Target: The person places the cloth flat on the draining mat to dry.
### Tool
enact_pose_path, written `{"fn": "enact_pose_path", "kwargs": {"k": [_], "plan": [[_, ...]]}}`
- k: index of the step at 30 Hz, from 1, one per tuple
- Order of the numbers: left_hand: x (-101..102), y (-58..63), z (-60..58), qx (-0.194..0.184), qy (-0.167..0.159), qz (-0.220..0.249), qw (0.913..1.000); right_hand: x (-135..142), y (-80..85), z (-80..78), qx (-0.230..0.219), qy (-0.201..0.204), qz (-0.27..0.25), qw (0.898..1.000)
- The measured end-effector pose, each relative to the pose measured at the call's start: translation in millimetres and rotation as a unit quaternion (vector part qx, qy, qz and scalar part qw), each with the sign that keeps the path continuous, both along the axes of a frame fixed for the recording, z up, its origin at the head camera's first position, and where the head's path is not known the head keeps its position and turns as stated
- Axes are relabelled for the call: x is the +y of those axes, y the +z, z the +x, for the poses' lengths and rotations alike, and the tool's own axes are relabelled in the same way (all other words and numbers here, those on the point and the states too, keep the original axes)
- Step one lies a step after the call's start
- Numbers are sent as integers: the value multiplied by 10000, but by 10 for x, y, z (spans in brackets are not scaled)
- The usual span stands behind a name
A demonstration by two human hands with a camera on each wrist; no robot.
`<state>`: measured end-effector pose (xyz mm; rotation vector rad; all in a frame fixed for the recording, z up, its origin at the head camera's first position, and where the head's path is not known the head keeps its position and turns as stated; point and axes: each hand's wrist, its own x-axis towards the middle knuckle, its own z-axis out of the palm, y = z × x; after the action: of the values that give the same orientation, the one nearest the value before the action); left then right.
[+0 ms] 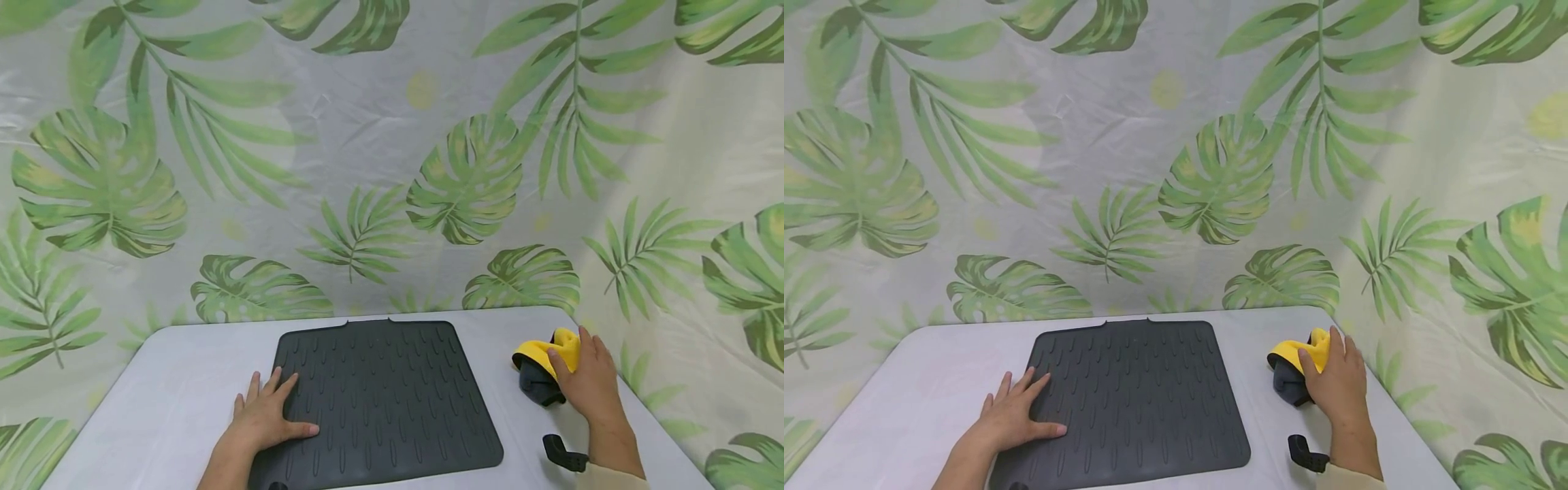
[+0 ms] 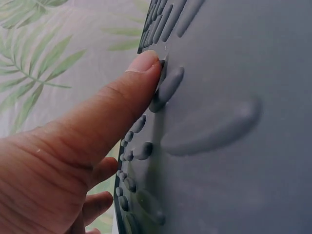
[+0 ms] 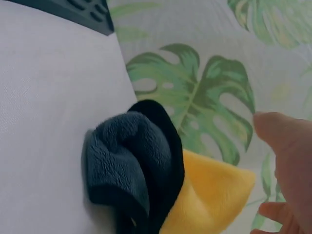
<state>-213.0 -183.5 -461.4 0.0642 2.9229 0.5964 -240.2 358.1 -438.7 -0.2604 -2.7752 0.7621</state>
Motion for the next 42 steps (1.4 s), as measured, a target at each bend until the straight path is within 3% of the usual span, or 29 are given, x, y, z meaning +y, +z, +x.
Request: {"fn": "enact_pose_path", "kwargs": {"k": [7,13,32,42], "plan": [[-10,-20,2,48,1,-51,10000,108,-20,5,-149,-473,-564,9972],[-4,-34,3,30,0,5,10000,121,-108,-13,-125,-690,-738,9948],[4,-61,-7,44,46,60,10000,-48,-371,-141,-205,-394,-850,9954],[-1,-54,-12,12,34,75,10000,-60,-450,-199,-798,-111,-530,9953]]}}
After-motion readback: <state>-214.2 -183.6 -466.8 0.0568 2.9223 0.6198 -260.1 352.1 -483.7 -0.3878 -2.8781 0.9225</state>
